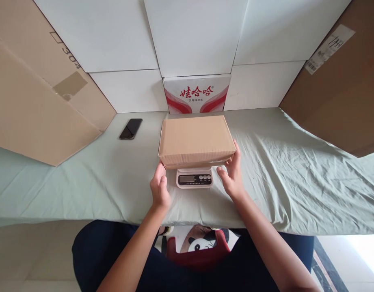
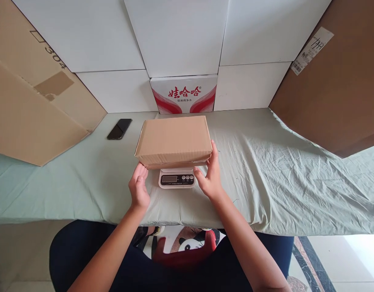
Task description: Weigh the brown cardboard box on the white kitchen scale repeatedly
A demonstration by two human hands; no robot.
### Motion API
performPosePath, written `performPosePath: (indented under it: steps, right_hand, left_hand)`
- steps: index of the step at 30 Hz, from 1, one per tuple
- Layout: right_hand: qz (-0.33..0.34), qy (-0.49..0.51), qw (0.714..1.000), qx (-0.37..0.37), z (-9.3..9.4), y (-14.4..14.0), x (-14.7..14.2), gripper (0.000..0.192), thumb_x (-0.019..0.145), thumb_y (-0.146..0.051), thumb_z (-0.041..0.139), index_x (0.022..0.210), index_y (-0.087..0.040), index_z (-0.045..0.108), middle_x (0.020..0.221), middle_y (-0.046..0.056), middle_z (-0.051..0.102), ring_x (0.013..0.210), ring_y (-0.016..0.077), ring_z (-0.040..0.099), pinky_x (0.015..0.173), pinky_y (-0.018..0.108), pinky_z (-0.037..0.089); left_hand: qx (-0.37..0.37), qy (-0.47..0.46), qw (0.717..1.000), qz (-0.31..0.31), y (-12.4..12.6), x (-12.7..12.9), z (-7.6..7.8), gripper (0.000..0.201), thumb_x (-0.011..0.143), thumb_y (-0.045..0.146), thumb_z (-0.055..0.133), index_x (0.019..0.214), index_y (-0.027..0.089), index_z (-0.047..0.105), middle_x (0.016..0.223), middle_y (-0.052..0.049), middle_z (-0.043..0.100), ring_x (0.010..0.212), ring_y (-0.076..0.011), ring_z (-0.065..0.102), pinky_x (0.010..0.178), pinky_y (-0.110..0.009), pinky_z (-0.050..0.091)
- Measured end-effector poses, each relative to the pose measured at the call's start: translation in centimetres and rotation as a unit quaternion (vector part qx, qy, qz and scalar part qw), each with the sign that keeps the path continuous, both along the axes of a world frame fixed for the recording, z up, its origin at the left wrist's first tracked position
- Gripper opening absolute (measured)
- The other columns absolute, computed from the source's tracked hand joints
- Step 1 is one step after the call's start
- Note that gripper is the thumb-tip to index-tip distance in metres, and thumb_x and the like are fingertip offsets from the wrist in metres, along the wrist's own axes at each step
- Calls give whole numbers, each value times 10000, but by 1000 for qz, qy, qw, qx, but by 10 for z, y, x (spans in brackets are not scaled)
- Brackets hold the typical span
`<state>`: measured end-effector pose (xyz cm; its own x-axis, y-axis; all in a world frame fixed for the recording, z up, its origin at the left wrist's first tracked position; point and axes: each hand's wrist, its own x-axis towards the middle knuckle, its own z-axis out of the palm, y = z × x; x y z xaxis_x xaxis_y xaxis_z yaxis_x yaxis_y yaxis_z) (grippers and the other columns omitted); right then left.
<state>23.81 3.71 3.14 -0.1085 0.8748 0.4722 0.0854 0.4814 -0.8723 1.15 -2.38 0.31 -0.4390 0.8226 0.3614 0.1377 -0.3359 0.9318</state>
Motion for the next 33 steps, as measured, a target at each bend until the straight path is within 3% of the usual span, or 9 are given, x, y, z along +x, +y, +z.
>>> performPosePath:
  steps: [10, 33]
  right_hand:
    - [-6, -3, 1000, -7, 0, -4, 1, 867, 919, -620, 594, 1627, -391, 150, 1618, 123, 386, 1414, 370, 508, 1103, 632, 517]
    - [-13, 6, 1000, -16, 0, -6, 1, 871, 928, -623, 585, 1628, -411, 113, 1643, 111, 377, 1467, 367, 478, 1153, 663, 470]
  left_hand:
    - [-10, -12, 1000, 9, -1, -2, -3, 604, 984, 551, 468, 1471, 213, 583, 1500, -135, 618, 1470, -321, 508, 1237, -496, 400]
    - [-11, 6, 1000, 15, 1, -2, -1, 661, 989, 577, 437, 1535, 210, 505, 1586, -131, 532, 1519, -306, 442, 1253, -458, 371]
